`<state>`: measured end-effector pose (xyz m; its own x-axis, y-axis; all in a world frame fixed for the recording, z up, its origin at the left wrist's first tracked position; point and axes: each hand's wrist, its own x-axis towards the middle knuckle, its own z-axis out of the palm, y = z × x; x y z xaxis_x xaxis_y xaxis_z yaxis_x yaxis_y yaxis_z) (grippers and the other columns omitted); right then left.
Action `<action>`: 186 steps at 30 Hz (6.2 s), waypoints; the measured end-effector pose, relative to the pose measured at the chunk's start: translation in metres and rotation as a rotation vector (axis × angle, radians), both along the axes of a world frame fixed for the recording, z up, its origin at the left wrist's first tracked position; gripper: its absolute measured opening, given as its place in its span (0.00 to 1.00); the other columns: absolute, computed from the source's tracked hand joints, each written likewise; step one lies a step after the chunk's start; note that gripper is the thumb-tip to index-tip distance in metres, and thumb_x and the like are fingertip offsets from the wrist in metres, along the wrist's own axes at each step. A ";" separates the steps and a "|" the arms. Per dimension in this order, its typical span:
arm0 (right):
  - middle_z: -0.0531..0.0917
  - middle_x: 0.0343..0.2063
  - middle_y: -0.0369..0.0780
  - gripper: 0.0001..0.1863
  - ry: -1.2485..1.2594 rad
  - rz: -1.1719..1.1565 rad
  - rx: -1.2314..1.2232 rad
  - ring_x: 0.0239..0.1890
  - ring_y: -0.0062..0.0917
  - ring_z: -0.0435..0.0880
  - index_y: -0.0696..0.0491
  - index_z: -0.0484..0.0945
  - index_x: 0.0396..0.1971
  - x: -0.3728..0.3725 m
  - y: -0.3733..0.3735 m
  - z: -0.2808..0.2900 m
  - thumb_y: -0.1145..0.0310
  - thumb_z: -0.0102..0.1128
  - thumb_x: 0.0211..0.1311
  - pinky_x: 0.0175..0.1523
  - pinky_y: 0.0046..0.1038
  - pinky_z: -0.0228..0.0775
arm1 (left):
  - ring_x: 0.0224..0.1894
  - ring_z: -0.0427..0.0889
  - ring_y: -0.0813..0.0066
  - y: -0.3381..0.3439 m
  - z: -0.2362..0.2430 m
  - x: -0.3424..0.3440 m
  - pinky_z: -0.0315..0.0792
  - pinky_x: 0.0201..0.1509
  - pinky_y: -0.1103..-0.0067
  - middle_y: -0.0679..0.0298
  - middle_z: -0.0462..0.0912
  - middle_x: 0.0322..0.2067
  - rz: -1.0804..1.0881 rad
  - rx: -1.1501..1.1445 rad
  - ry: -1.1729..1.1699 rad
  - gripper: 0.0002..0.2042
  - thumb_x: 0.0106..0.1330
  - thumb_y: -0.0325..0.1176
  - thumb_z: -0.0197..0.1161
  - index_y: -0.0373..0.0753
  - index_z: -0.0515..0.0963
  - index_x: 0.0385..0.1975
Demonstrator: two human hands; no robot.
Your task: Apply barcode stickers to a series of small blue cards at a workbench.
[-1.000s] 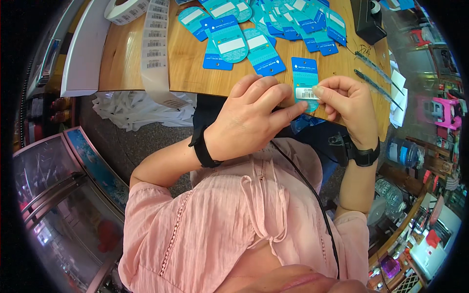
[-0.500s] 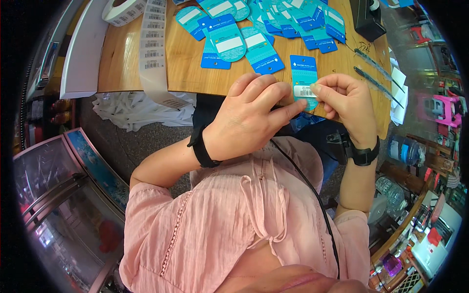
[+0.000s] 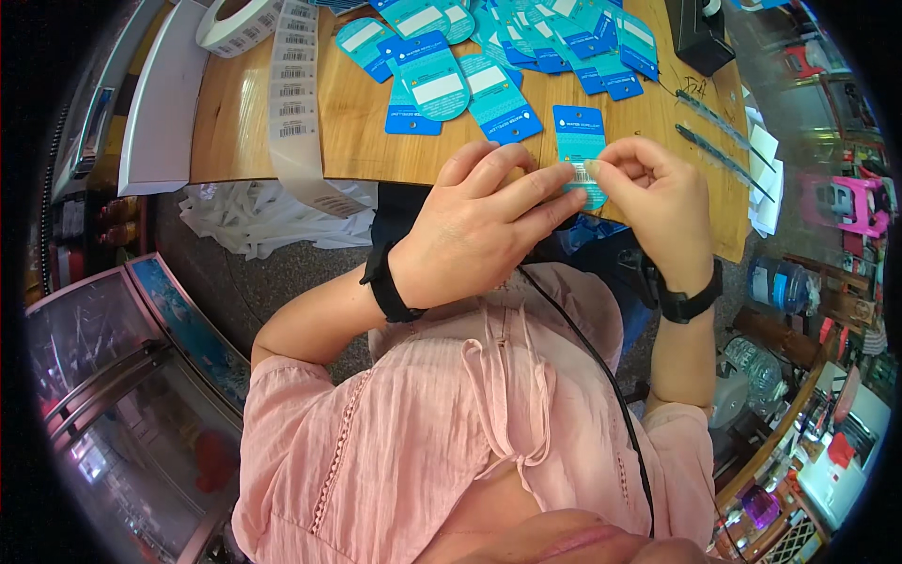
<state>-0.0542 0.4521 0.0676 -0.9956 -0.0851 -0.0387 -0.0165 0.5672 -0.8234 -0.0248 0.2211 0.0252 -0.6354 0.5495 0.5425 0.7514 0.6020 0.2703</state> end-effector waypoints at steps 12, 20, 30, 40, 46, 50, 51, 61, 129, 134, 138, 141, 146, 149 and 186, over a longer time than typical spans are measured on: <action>0.80 0.70 0.45 0.36 0.552 0.301 0.601 0.71 0.44 0.78 0.47 0.79 0.71 0.040 0.011 -0.008 0.67 0.78 0.60 0.71 0.42 0.72 | 0.58 0.79 0.67 -0.003 0.000 0.001 0.70 0.68 0.65 0.72 0.82 0.61 -0.006 0.006 -0.014 0.22 0.61 0.34 0.67 0.51 0.86 0.58; 0.92 0.49 0.48 0.14 0.724 0.309 0.040 0.55 0.46 0.90 0.55 0.90 0.47 0.061 0.035 -0.026 0.78 0.71 0.60 0.58 0.39 0.82 | 0.68 0.77 0.56 -0.017 0.011 -0.001 0.66 0.75 0.57 0.61 0.79 0.67 0.001 0.088 -0.090 0.36 0.57 0.36 0.76 0.46 0.77 0.69; 0.91 0.43 0.52 0.11 0.217 0.034 0.428 0.46 0.46 0.91 0.59 0.89 0.49 0.084 0.094 -0.089 0.71 0.64 0.74 0.53 0.37 0.82 | 0.59 0.79 0.59 -0.016 0.003 0.004 0.69 0.71 0.56 0.64 0.81 0.51 0.123 0.006 0.034 0.27 0.57 0.32 0.77 0.46 0.83 0.61; 0.91 0.51 0.47 0.18 0.473 0.182 0.121 0.54 0.39 0.91 0.57 0.89 0.51 0.101 0.056 -0.046 0.79 0.77 0.59 0.61 0.34 0.81 | 0.44 0.85 0.57 -0.018 0.010 0.007 0.80 0.49 0.64 0.61 0.83 0.40 -0.102 0.194 0.060 0.18 0.56 0.22 0.77 0.39 0.88 0.48; 0.89 0.54 0.46 0.21 0.751 0.203 0.002 0.55 0.39 0.89 0.56 0.88 0.49 0.075 0.016 -0.022 0.82 0.80 0.53 0.60 0.33 0.80 | 0.51 0.88 0.60 -0.013 0.028 0.018 0.81 0.58 0.65 0.58 0.88 0.49 -0.208 0.324 0.041 0.13 0.61 0.18 0.73 0.37 0.87 0.46; 0.89 0.51 0.44 0.20 0.664 0.214 -0.299 0.53 0.34 0.88 0.55 0.89 0.46 0.074 0.017 -0.027 0.86 0.76 0.53 0.56 0.28 0.79 | 0.55 0.87 0.58 -0.011 0.025 0.015 0.80 0.60 0.65 0.56 0.88 0.53 -0.029 0.374 -0.017 0.16 0.62 0.20 0.73 0.38 0.85 0.50; 0.89 0.51 0.44 0.20 0.663 0.220 -0.301 0.53 0.34 0.88 0.55 0.89 0.46 0.071 0.014 -0.022 0.86 0.76 0.53 0.56 0.28 0.79 | 0.54 0.87 0.56 -0.008 0.022 0.014 0.79 0.59 0.65 0.57 0.88 0.52 0.093 0.437 -0.047 0.17 0.62 0.24 0.75 0.40 0.85 0.51; 0.85 0.61 0.43 0.24 0.673 0.230 0.346 0.66 0.45 0.80 0.55 0.87 0.57 0.046 -0.001 -0.027 0.67 0.78 0.60 0.69 0.44 0.72 | 0.68 0.78 0.57 0.001 0.007 0.011 0.62 0.76 0.53 0.62 0.83 0.63 0.034 0.083 -0.088 0.21 0.72 0.38 0.68 0.45 0.80 0.64; 0.88 0.38 0.33 0.08 0.131 0.310 -0.307 0.39 0.14 0.83 0.60 0.87 0.48 0.056 -0.049 0.000 0.74 0.71 0.73 0.47 0.19 0.75 | 0.39 0.83 0.59 -0.049 0.019 0.035 0.76 0.43 0.70 0.54 0.83 0.38 0.052 0.558 -0.238 0.07 0.66 0.27 0.72 0.32 0.82 0.36; 0.90 0.48 0.38 0.18 0.043 0.065 -0.578 0.48 0.15 0.85 0.60 0.82 0.61 0.049 -0.040 -0.008 0.74 0.69 0.76 0.52 0.19 0.76 | 0.37 0.81 0.65 -0.037 0.012 0.027 0.75 0.41 0.74 0.57 0.83 0.37 0.097 0.709 -0.246 0.06 0.68 0.26 0.72 0.32 0.81 0.36; 0.90 0.43 0.36 0.14 0.072 0.108 -0.679 0.43 0.14 0.84 0.59 0.84 0.56 0.052 -0.042 -0.012 0.76 0.70 0.74 0.49 0.18 0.76 | 0.36 0.80 0.71 -0.026 0.006 0.021 0.73 0.40 0.77 0.60 0.82 0.38 0.092 0.837 -0.307 0.06 0.70 0.26 0.72 0.32 0.82 0.37; 0.88 0.36 0.31 0.09 0.127 0.071 -0.595 0.38 0.10 0.84 0.59 0.88 0.47 0.053 -0.043 -0.016 0.75 0.74 0.70 0.43 0.15 0.75 | 0.36 0.81 0.70 -0.017 0.008 0.020 0.74 0.40 0.77 0.59 0.83 0.38 0.083 0.831 -0.329 0.06 0.70 0.27 0.72 0.32 0.83 0.38; 0.88 0.36 0.33 0.08 0.165 -0.061 -0.611 0.35 0.13 0.83 0.60 0.87 0.47 0.047 -0.025 -0.019 0.74 0.72 0.73 0.41 0.17 0.75 | 0.37 0.84 0.65 -0.014 0.013 0.016 0.75 0.40 0.75 0.57 0.85 0.40 0.110 0.667 -0.303 0.08 0.70 0.28 0.73 0.34 0.85 0.45; 0.87 0.34 0.33 0.08 0.155 -0.103 -0.688 0.32 0.14 0.82 0.60 0.87 0.47 0.032 0.001 -0.016 0.73 0.71 0.73 0.39 0.17 0.73 | 0.42 0.85 0.60 -0.014 0.013 0.007 0.77 0.47 0.70 0.59 0.87 0.44 0.162 0.554 -0.216 0.14 0.66 0.29 0.74 0.38 0.86 0.51; 0.87 0.28 0.30 0.09 -0.342 -0.096 -0.312 0.24 0.07 0.77 0.57 0.88 0.42 -0.015 0.002 0.012 0.67 0.73 0.71 0.28 0.13 0.68 | 0.55 0.81 0.68 0.010 -0.005 -0.002 0.71 0.60 0.67 0.68 0.81 0.50 0.109 0.092 0.039 0.22 0.59 0.35 0.75 0.46 0.86 0.55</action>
